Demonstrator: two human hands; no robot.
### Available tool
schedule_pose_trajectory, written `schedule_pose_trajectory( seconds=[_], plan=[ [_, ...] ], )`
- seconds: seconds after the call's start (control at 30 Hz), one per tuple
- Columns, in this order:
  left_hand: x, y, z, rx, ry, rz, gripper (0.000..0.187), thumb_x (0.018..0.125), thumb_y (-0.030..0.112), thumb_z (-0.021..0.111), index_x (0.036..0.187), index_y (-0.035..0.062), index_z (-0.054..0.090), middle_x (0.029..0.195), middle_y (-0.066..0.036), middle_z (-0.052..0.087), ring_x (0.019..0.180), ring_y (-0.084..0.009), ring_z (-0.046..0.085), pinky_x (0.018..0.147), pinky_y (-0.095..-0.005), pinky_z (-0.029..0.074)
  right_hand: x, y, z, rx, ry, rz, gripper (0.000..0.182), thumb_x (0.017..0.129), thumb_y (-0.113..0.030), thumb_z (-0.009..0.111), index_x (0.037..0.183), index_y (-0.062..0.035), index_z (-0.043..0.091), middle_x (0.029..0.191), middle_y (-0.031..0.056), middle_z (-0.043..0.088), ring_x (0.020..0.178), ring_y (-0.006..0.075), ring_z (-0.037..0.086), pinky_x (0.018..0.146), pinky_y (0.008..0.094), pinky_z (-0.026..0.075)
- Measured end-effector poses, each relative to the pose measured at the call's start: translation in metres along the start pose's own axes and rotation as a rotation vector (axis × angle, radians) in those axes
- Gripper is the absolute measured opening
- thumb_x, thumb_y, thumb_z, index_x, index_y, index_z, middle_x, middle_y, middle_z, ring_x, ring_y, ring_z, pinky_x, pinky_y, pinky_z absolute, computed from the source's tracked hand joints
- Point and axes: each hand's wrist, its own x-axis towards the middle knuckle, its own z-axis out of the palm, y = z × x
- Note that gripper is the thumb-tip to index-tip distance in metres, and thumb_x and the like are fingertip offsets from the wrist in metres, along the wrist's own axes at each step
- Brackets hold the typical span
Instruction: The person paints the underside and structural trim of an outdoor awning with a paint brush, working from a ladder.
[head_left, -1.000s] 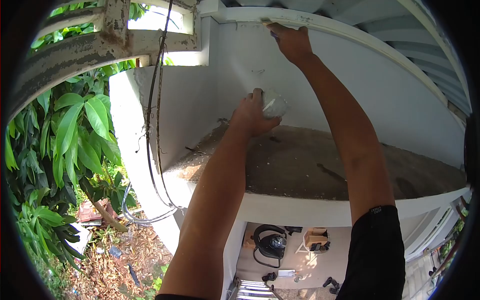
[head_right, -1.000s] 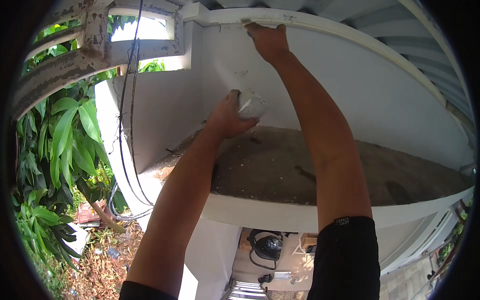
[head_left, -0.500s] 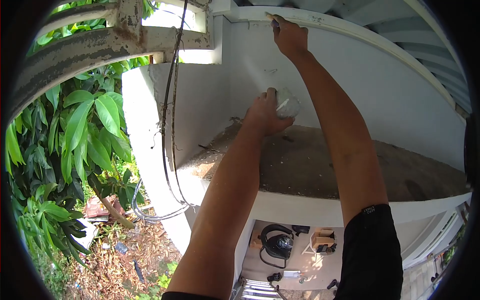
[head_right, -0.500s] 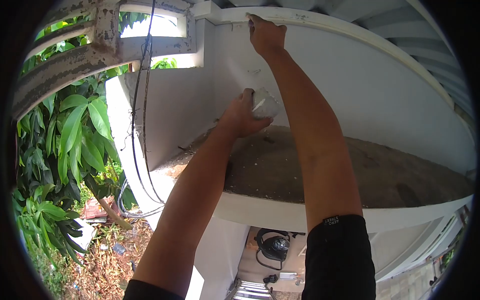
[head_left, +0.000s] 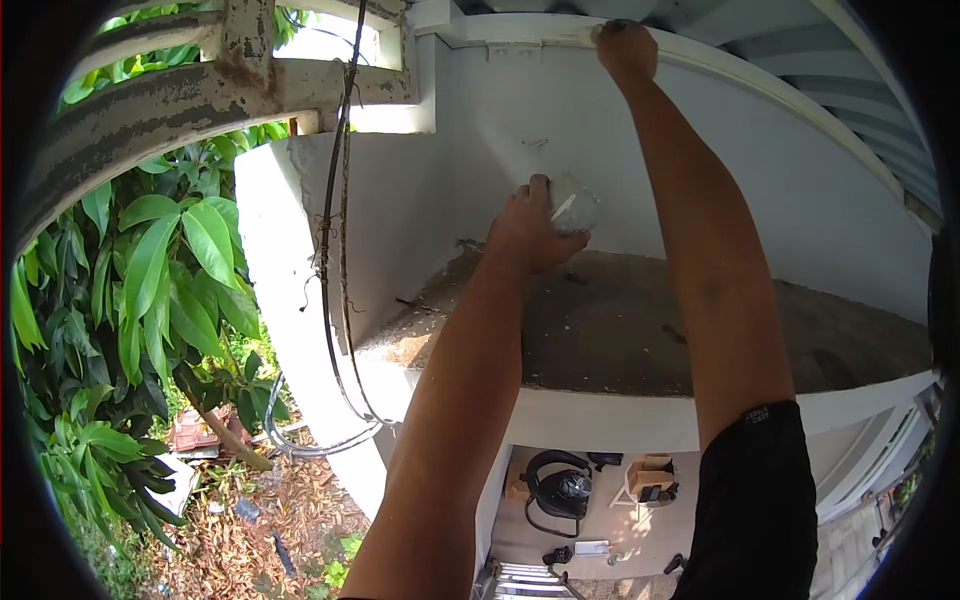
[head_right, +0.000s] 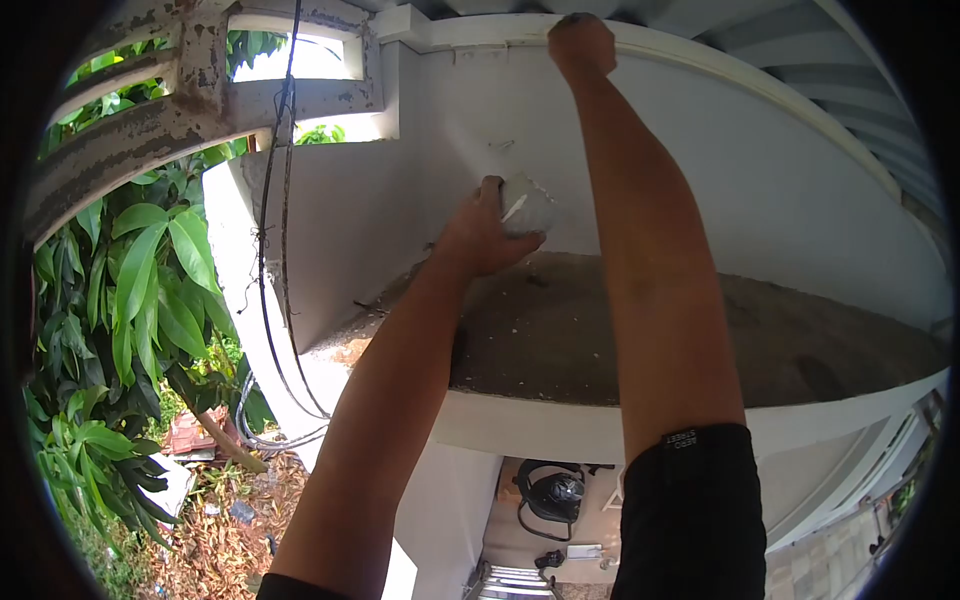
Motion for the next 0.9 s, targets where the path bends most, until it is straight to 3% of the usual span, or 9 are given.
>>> schedule_pose_trajectory(
  seconds=[0.07,0.13,0.23,0.3,0.43,0.5,0.63,0.7,0.9],
  plan=[
    [0.0,0.002,-0.002,0.007,0.01,0.011,0.09,0.074,0.043,0.086,0.135,-0.0042,0.041,0.121,-0.032,0.063,0.112,-0.0487,0.064,0.094,-0.0522,0.053,0.016,0.019,-0.025,-0.073,0.018,-0.002,0.041,0.097,-0.041,0.057,0.114,-0.0087,0.074,0.112,0.017,0.075,0.107,0.0369,0.072,0.091,0.0507,0.057],
    [0.003,0.004,0.0,0.016,-0.051,-0.021,0.097,0.072,0.048,0.084,0.141,-0.0012,0.037,0.131,-0.027,0.058,0.121,-0.0432,0.06,0.1,-0.0523,0.053,0.024,0.026,-0.033,-0.093,0.052,-0.021,0.041,0.096,-0.041,0.057,0.112,-0.0074,0.075,0.109,0.0173,0.076,0.104,0.0366,0.073,0.09,0.0496,0.057],
    [0.003,0.002,0.001,0.015,-0.046,0.001,0.098,0.072,0.049,0.083,0.142,-0.0007,0.035,0.133,-0.026,0.058,0.121,-0.0431,0.06,0.1,-0.052,0.053,0.027,0.019,-0.021,0.017,0.084,-0.077,0.043,0.096,-0.042,0.057,0.107,-0.0047,0.076,0.102,0.0186,0.077,0.099,0.0385,0.073,0.089,0.0474,0.057],
    [0.003,0.0,0.0,0.023,-0.05,-0.004,0.098,0.073,0.049,0.083,0.142,-0.0006,0.035,0.133,-0.026,0.058,0.121,-0.0431,0.06,0.1,-0.0519,0.053,0.025,0.006,0.0,0.286,-0.09,-0.152,0.051,0.098,-0.043,0.053,0.105,0.0024,0.074,0.107,0.0278,0.073,0.103,0.0398,0.072,0.091,0.0454,0.056],
    [0.002,0.004,-0.006,0.059,-0.094,-0.067,0.097,0.073,0.049,0.083,0.142,-0.0003,0.035,0.134,-0.026,0.057,0.123,-0.0428,0.059,0.1,-0.0517,0.053,0.006,-0.015,0.018,0.38,-0.369,-0.035,0.049,0.098,-0.042,0.053,0.108,0.0012,0.074,0.108,0.0258,0.074,0.104,0.0386,0.072,0.091,0.0456,0.056],
    [0.003,0.003,-0.006,0.058,-0.079,-0.068,0.096,0.073,0.049,0.083,0.141,-0.0004,0.036,0.133,-0.026,0.058,0.123,-0.0428,0.059,0.1,-0.0518,0.053,0.0,-0.012,0.025,0.053,-0.078,-0.18,0.045,0.098,-0.044,0.056,0.118,-0.0082,0.074,0.11,0.0173,0.076,0.106,0.0345,0.072,0.095,0.0485,0.055],
    [0.002,-0.001,-0.002,0.015,-0.012,-0.012,0.094,0.073,0.048,0.083,0.138,-0.0009,0.038,0.132,-0.027,0.058,0.123,-0.0428,0.059,0.1,-0.0521,0.053,-0.005,0.016,0.0,-0.077,-0.04,-0.191,0.041,0.099,-0.043,0.057,0.122,-0.0132,0.073,0.116,0.0146,0.075,0.109,0.0314,0.071,0.097,0.0481,0.055],
    [0.002,-0.001,-0.001,0.005,-0.035,-0.016,0.094,0.073,0.048,0.084,0.139,-0.0012,0.038,0.132,-0.027,0.058,0.123,-0.043,0.059,0.1,-0.0521,0.053,-0.005,0.028,-0.014,0.01,0.074,-0.189,0.038,0.099,-0.04,0.057,0.122,-0.0148,0.073,0.111,0.0138,0.076,0.108,0.0317,0.072,0.096,0.0464,0.055],
    [0.003,0.001,0.001,0.027,-0.05,0.004,0.095,0.073,0.048,0.084,0.139,-0.0026,0.038,0.129,-0.029,0.059,0.121,-0.0446,0.06,0.1,-0.0515,0.052,0.019,0.02,0.014,0.352,0.048,-0.287,0.046,0.095,-0.046,0.06,0.107,-0.0043,0.077,0.093,0.0195,0.077,0.094,0.0357,0.075,0.086,0.0433,0.056]
  ],
)
